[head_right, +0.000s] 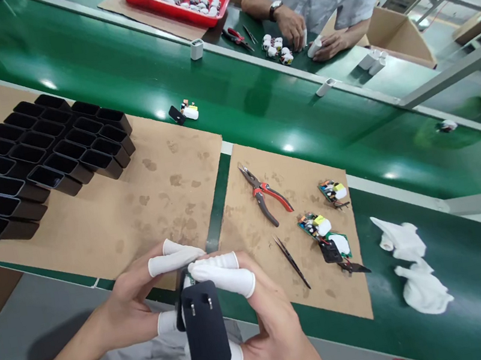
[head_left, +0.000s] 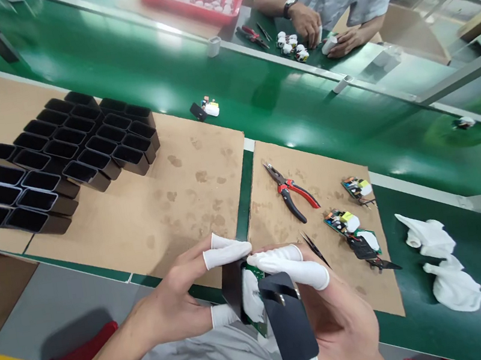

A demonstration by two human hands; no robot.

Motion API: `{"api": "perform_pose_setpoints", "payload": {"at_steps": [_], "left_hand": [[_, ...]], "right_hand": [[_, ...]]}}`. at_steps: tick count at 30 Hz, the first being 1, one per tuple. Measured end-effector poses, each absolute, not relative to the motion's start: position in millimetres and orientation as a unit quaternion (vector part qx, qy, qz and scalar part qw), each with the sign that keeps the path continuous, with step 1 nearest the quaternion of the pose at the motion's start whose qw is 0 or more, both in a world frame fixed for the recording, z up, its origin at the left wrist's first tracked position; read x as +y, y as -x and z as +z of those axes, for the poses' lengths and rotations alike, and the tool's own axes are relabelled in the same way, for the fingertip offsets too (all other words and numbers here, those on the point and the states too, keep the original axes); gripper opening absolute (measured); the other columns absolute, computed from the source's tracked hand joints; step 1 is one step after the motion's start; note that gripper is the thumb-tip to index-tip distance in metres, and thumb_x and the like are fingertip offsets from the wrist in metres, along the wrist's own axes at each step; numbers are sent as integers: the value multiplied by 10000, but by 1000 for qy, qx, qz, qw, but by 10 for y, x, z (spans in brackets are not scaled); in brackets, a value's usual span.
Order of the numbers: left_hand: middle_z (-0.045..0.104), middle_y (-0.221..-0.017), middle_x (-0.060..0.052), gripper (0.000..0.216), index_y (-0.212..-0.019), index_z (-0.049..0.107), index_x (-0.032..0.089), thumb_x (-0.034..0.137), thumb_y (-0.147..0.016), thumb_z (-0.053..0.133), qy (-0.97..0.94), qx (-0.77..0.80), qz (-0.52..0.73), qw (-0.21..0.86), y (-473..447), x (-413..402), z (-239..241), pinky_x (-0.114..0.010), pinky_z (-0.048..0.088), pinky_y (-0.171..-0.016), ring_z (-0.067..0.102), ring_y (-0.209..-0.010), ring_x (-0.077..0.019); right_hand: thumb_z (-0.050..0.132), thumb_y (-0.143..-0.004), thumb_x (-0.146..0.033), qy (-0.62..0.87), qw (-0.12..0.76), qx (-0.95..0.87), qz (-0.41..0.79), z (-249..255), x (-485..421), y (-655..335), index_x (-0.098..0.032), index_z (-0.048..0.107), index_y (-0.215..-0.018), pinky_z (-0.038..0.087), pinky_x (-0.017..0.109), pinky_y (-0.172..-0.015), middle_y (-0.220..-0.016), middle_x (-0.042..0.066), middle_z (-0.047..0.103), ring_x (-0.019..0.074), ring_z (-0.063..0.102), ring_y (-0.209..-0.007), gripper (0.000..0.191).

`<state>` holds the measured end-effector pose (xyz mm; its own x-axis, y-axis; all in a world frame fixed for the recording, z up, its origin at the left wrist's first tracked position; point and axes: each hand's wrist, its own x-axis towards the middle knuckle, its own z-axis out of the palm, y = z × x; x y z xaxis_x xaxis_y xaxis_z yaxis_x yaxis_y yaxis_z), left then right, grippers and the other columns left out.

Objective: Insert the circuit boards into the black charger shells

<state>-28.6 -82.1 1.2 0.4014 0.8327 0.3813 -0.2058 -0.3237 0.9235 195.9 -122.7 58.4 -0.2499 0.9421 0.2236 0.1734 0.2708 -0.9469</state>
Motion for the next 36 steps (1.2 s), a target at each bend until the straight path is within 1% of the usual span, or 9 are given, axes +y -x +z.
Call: {"api": "perform_pose_setpoints", "payload": {"at_steps": [7,13,19,22,26,28,31,33,36], "left_hand": [[786,-1424,-119,764,-1630,642,360,234,-939,943,-633,275,478,543,289,-865,-73,-406,677,-1115,783,-1285,-296],[744,-1524,-91,824,-1569,697,385,185,-837,1019,-514,284,526,615,147,-864,-201,-370,655,-1168,753,-1388,-299],[809,-1363,-100,794,-1531,702,299,271,-817,1048,-488,348,574,557,-63,-816,-132,-406,702,-1088,825,-1200,-285],[798,-1387,-126,751,-1524,697,267,341,-849,1019,-521,388,581,490,-103,-818,-121,-442,697,-1103,806,-1228,-304],[773,-1408,-132,736,-1562,672,274,285,-889,971,-552,397,577,453,-21,-814,-107,-436,664,-1130,767,-1279,-302],[764,-1433,-126,757,-1559,683,293,260,-867,988,-565,378,564,468,73,-788,-82,-429,626,-1170,744,-1314,-301],[775,-1411,-103,786,-1515,720,323,329,-802,1053,-545,293,560,551,196,-733,-32,-398,631,-1133,757,-1284,-292],[799,-1344,-81,736,-1471,748,333,356,-804,1057,-507,260,562,600,220,-712,-2,-366,646,-1070,777,-1216,-266],[827,-1234,-64,620,-1405,785,318,342,-839,1037,-458,295,563,621,175,-732,34,-344,637,-1029,776,-1116,-228]], "right_hand": [[804,-867,-121,472,389,-691,385,600,-1199,-1880,-346,686,-1548,653,438,-1122,-1375,100,615,296,682,-1282,727],[960,-870,-163,510,446,-674,294,439,-1218,-1725,-334,635,-1645,682,505,-1096,-1474,136,700,357,719,-1342,858],[948,-861,-61,494,538,-661,173,220,-1222,-1587,-337,749,-1537,774,499,-921,-1446,135,807,354,844,-1175,757],[900,-882,-17,495,545,-660,151,224,-1183,-1545,-359,777,-1506,790,455,-845,-1382,109,842,325,877,-1070,722],[885,-894,-11,487,556,-659,141,209,-1167,-1523,-368,818,-1451,787,419,-799,-1392,101,845,309,886,-1031,665],[902,-901,-48,507,593,-596,189,183,-1170,-1517,-359,866,-1355,775,385,-792,-1249,69,888,276,886,-977,551],[929,-957,-252,537,634,-412,374,171,-1159,-1483,-322,893,-1241,751,323,-798,-998,17,897,214,875,-889,295],[855,-1029,-441,524,615,-306,504,183,-1147,-1422,-292,884,-1245,750,345,-864,-1070,43,900,227,878,-991,264],[648,-1108,-649,486,577,-246,609,186,-1158,-1280,-274,870,-1280,750,396,-929,-1257,92,880,275,846,-1201,469]]}}
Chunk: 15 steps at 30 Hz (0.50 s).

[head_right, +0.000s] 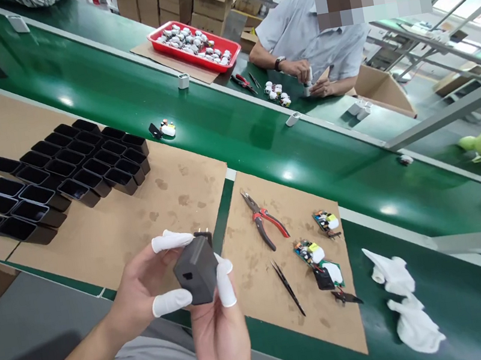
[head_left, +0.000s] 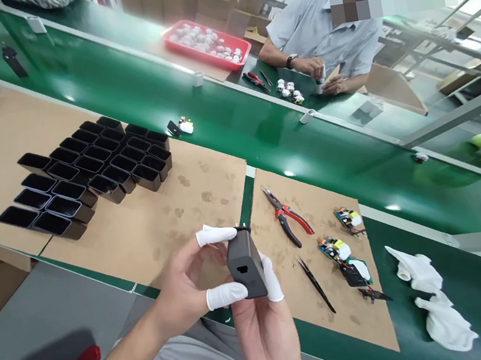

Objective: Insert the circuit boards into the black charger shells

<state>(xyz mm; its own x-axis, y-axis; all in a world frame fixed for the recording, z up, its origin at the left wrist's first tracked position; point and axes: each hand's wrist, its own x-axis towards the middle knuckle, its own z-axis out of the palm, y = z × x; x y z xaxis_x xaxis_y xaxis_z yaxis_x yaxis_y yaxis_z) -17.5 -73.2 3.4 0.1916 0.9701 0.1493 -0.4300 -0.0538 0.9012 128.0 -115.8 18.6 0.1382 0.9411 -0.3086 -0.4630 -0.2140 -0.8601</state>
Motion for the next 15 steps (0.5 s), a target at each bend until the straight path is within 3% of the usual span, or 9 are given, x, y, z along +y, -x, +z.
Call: {"api": "perform_pose_setpoints", "payload": {"at_steps": [3,11,15], "left_hand": [[827,-1171,-68,606,-1369,807,286,393,-824,1048,-431,347,558,618,118,-782,71,-354,630,-1023,759,-1070,-227],[812,-1301,-52,561,-1373,779,318,416,-869,1004,-372,364,500,693,107,-815,202,-368,615,-1133,752,-1227,-247],[835,-1273,-78,548,-1324,781,270,407,-847,1013,-337,352,490,723,111,-816,257,-354,647,-1088,782,-1198,-256]], "right_hand": [[614,-1103,-670,469,587,-219,623,137,-1219,-1162,-296,865,-1300,744,386,-952,-1304,86,868,278,825,-1258,492],[798,-1016,-628,477,610,-57,630,206,-1304,-1004,-303,874,-1234,676,370,-1078,-1352,59,845,253,744,-1368,398],[848,-968,-658,510,598,-119,607,126,-1329,-1077,-283,856,-1202,677,385,-965,-1245,69,866,263,788,-1175,442]]}}
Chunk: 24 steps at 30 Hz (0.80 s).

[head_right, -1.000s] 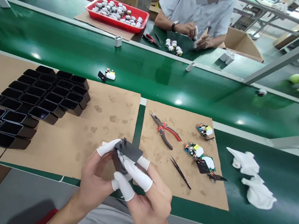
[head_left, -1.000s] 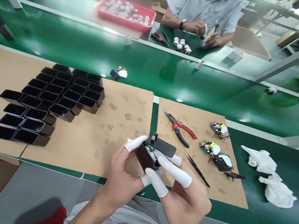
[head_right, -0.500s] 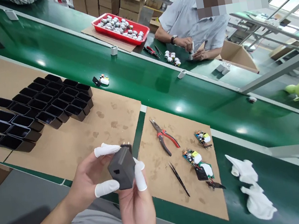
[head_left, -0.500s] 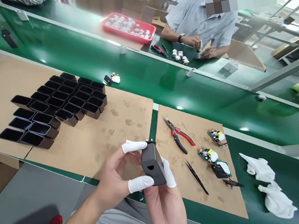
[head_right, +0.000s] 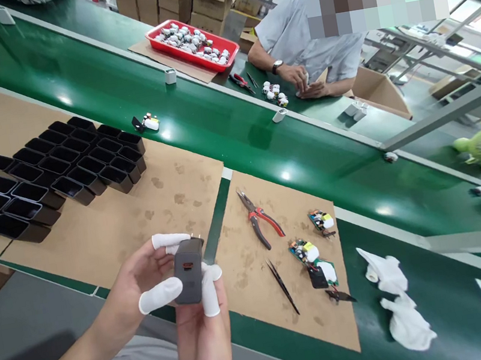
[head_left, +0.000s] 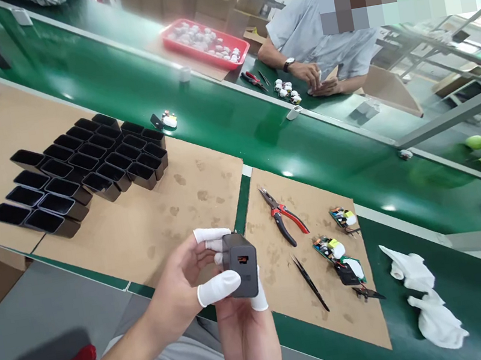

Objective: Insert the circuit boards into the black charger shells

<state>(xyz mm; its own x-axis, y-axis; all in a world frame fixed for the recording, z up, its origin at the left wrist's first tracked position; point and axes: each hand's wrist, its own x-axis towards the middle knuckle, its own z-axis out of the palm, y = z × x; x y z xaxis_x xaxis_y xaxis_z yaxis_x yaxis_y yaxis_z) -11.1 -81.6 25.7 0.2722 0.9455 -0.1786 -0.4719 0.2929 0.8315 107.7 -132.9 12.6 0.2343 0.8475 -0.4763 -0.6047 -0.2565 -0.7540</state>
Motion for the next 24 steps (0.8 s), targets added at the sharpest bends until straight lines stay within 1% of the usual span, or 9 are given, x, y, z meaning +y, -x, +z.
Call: {"api": "perform_pose_setpoints", "payload": {"at_steps": [2,3,5,7,9,12,15,20,24], "left_hand": [[852,-1225,-97,563,-1302,782,243,397,-819,1028,-309,358,487,735,130,-817,263,-360,683,-1028,811,-1141,-265],[854,-1201,-103,574,-1297,783,235,393,-805,1034,-297,362,485,738,144,-818,259,-362,701,-990,821,-1105,-266],[846,-1166,-106,590,-1292,791,224,392,-783,1038,-280,372,484,741,175,-820,243,-356,724,-911,825,-1030,-257],[835,-1142,-105,582,-1275,806,216,385,-768,1036,-276,380,486,737,199,-826,222,-353,731,-878,816,-981,-245],[833,-1120,-105,570,-1261,812,213,357,-756,1034,-278,388,491,728,206,-834,206,-357,733,-886,813,-969,-243],[833,-1103,-107,551,-1241,814,210,314,-745,1030,-285,393,497,719,185,-845,195,-354,735,-893,817,-984,-249],[830,-1098,-106,528,-1225,815,207,295,-748,1022,-284,393,497,720,156,-852,197,-340,737,-873,818,-977,-244],[827,-1085,-91,513,-1224,813,212,288,-754,1007,-286,405,492,716,148,-863,202,-320,731,-862,812,-970,-225],[805,-1050,-63,499,-1209,818,226,275,-746,1001,-301,429,482,702,172,-879,190,-279,706,-775,795,-925,-206]], "right_hand": [[910,-927,-605,579,585,-230,520,-6,-1349,-1342,-258,833,-1174,655,376,-885,-1118,66,868,253,794,-1006,434],[928,-911,-595,626,576,-296,434,-80,-1359,-1541,-240,826,-1142,639,377,-834,-1002,62,857,253,783,-902,436],[867,-968,-596,722,531,-407,177,-217,-1378,-2033,-199,816,-1161,605,433,-906,-987,92,827,271,753,-892,444],[796,-1012,-608,757,406,-511,-27,-325,-1403,-2542,-170,843,-1130,559,471,-938,-994,130,780,304,718,-913,457],[681,-1062,-682,774,285,-552,-124,-404,-1436,-2942,-160,854,-1188,528,472,-893,-1020,153,737,346,697,-960,564],[552,-1115,-712,753,237,-603,-116,-481,-1488,-3215,-187,861,-1028,489,449,-825,-911,122,687,329,653,-885,616],[575,-1111,-708,740,251,-618,-86,-520,-1505,-3215,-210,816,-862,480,437,-809,-844,101,670,302,630,-835,607],[617,-1125,-628,723,283,-630,-12,-393,-1496,-3004,-198,808,-1018,546,394,-755,-908,96,770,264,700,-808,482],[821,-1043,-421,685,419,-578,145,44,-1515,-2597,-224,772,-1045,592,308,-663,-868,26,750,197,706,-723,203]]}}
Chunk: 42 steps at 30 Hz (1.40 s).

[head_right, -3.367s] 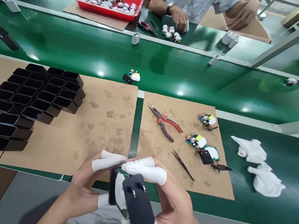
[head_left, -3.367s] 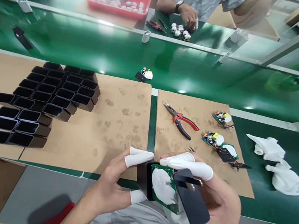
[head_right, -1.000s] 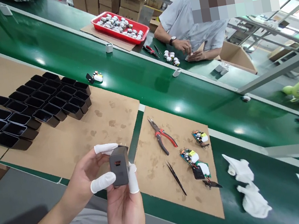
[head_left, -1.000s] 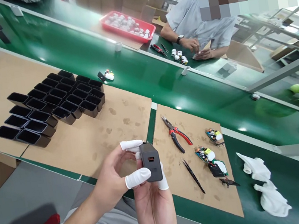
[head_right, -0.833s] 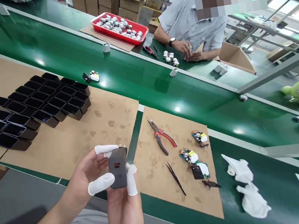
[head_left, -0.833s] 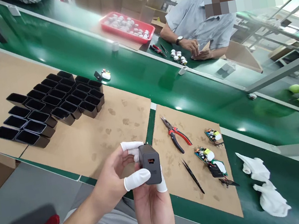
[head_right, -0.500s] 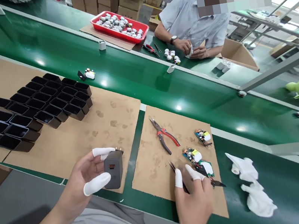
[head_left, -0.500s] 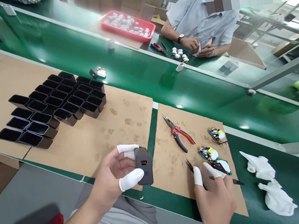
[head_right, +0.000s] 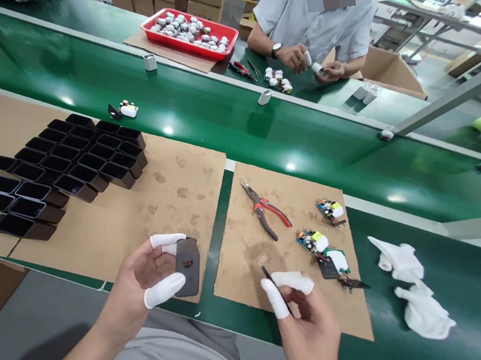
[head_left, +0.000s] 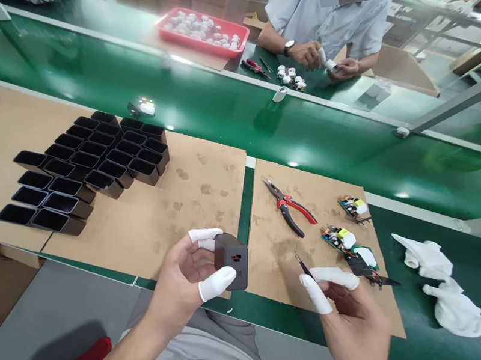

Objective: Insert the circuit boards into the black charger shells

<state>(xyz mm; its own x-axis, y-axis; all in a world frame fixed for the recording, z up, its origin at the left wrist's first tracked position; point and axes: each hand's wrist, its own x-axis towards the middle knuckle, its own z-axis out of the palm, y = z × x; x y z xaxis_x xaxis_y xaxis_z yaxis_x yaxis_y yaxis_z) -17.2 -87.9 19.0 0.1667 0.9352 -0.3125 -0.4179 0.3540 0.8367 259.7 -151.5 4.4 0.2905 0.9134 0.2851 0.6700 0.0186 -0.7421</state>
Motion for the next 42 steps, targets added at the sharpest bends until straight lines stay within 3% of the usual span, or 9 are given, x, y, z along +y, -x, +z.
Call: {"api": "perform_pose_setpoints", "payload": {"at_steps": [3,9,27,32,35,37,42], "left_hand": [[792,-1023,-45,506,-1218,812,229,276,-747,992,-310,448,487,683,198,-885,179,-294,703,-797,782,-902,-194],[812,-1000,-41,540,-1202,783,211,317,-726,1015,-318,490,486,650,262,-906,173,-308,689,-824,778,-866,-189],[829,-1066,-23,567,-1310,740,257,282,-784,951,-496,567,456,473,204,-1035,224,-383,687,-973,796,-947,-220],[810,-1116,-49,554,-1344,715,244,319,-841,934,-573,584,451,356,156,-1054,181,-407,676,-973,792,-977,-244],[792,-1109,-61,529,-1365,688,225,316,-886,895,-611,587,449,284,134,-1059,147,-395,685,-926,792,-960,-243],[787,-1115,-71,525,-1374,669,217,303,-901,878,-633,587,447,233,133,-1057,120,-392,692,-903,798,-967,-248],[784,-1053,-46,510,-1351,667,251,280,-886,873,-664,582,440,166,183,-1046,72,-375,700,-853,807,-925,-247]], "right_hand": [[836,-1019,-249,623,443,-609,214,489,-1469,-2266,-269,835,-1092,566,259,-633,-853,-5,688,164,666,-723,76],[753,-1056,-150,567,362,-699,244,929,-1264,-1970,-299,854,-1135,539,211,-610,-907,-1,725,133,704,-743,196],[676,-1104,-178,573,331,-704,257,801,-1223,-1826,-254,830,-1162,521,249,-596,-923,26,700,154,670,-722,181],[576,-1139,-207,609,264,-718,211,700,-1234,-1758,-235,724,-1059,429,264,-510,-997,49,716,151,669,-674,170],[531,-1168,-280,621,252,-708,224,588,-1215,-1712,-228,670,-1141,444,287,-541,-999,56,746,177,681,-681,151],[492,-1188,-317,619,231,-705,257,526,-1195,-1697,-224,661,-1151,440,302,-563,-955,51,752,190,666,-684,197],[426,-1199,-320,578,230,-678,392,430,-1159,-1681,-253,599,-905,348,311,-559,-708,-27,601,168,487,-608,348]]}}
